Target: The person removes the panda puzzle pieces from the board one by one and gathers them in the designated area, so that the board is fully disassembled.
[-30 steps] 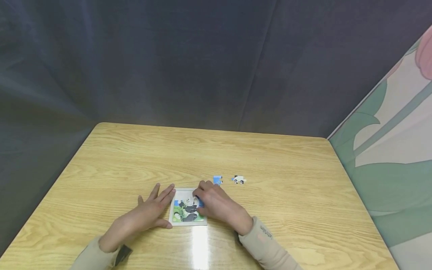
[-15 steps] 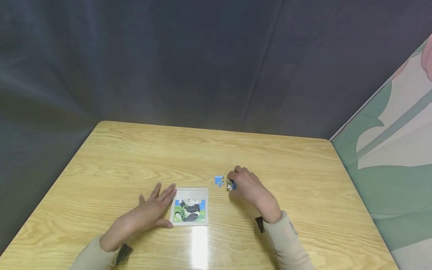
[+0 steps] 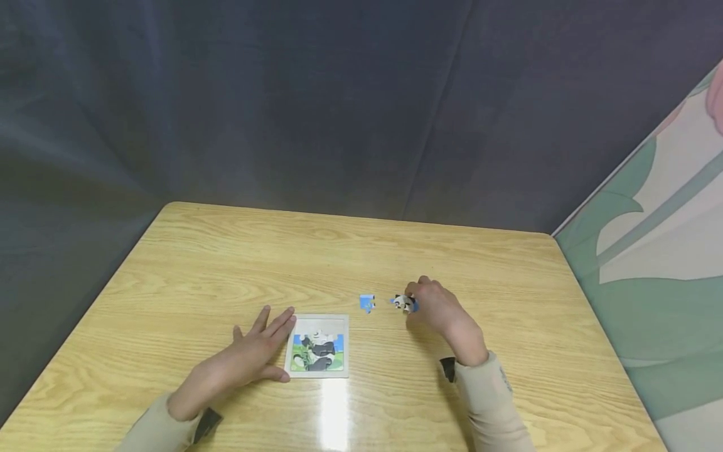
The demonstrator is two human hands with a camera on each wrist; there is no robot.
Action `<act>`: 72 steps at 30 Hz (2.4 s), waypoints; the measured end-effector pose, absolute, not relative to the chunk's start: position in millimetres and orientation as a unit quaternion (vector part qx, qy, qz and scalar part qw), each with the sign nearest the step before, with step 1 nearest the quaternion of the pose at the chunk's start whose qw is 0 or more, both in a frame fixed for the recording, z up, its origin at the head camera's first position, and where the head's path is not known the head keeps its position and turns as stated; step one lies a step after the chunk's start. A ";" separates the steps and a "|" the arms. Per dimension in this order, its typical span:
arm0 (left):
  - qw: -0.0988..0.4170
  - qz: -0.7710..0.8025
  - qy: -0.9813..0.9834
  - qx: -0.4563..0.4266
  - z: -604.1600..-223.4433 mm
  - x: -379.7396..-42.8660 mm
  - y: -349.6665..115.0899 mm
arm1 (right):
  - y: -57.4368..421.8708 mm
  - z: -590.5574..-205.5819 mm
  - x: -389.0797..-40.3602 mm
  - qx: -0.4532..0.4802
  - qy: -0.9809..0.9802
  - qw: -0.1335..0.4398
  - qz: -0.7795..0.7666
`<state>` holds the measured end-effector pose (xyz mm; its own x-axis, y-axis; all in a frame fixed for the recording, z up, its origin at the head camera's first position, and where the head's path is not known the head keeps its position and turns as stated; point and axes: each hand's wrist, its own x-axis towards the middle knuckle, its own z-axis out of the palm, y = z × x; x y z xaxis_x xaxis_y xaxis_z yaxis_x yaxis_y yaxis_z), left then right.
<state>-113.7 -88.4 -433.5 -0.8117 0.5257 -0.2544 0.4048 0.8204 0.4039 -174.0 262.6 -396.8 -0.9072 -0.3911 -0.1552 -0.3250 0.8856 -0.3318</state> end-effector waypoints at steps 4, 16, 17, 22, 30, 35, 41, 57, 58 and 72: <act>0.180 0.164 0.938 0.248 -434.1 -113.9 -88.5 | 262.6 -397.6 -174.9 -0.193 0.963 0.114 -0.153; 0.172 0.163 0.938 0.253 -431.1 -115.2 -88.1 | 262.3 -396.2 -176.0 -0.188 0.963 0.127 -0.145; 0.172 0.163 0.938 0.254 -430.7 -115.3 -88.0 | 262.3 -396.3 -176.2 -0.189 0.963 0.126 -0.146; 0.173 0.158 0.938 0.255 -429.2 -115.7 -87.8 | 262.2 -396.9 -176.7 -0.195 0.962 0.122 -0.149; 0.175 0.155 0.938 0.255 -429.4 -115.6 -88.1 | 262.5 -397.4 -176.5 -0.193 0.962 0.125 -0.148; 0.174 0.155 0.938 0.255 -430.7 -115.5 -88.4 | 261.6 -398.2 -176.9 -0.191 0.962 0.128 -0.148; 0.175 0.153 0.939 0.255 -432.3 -115.6 -88.4 | 260.1 -400.4 -176.6 -0.194 0.962 0.126 -0.148; 0.178 0.150 0.939 0.253 -432.2 -115.1 -87.8 | 257.1 -405.3 -175.3 -0.208 0.957 0.122 -0.163; 0.179 0.151 0.939 0.253 -431.9 -115.1 -87.8 | 257.0 -405.3 -175.3 -0.209 0.957 0.121 -0.162; 0.177 0.151 0.940 0.250 -432.7 -114.8 -87.7 | 254.7 -404.8 -175.2 -0.202 0.957 0.134 -0.158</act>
<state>-114.8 -87.7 -432.7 -0.8126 0.5233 -0.2565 0.4163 0.8293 0.3729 -175.2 254.7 -404.8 -0.8821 -0.4300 -0.1925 -0.3451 0.8679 -0.3573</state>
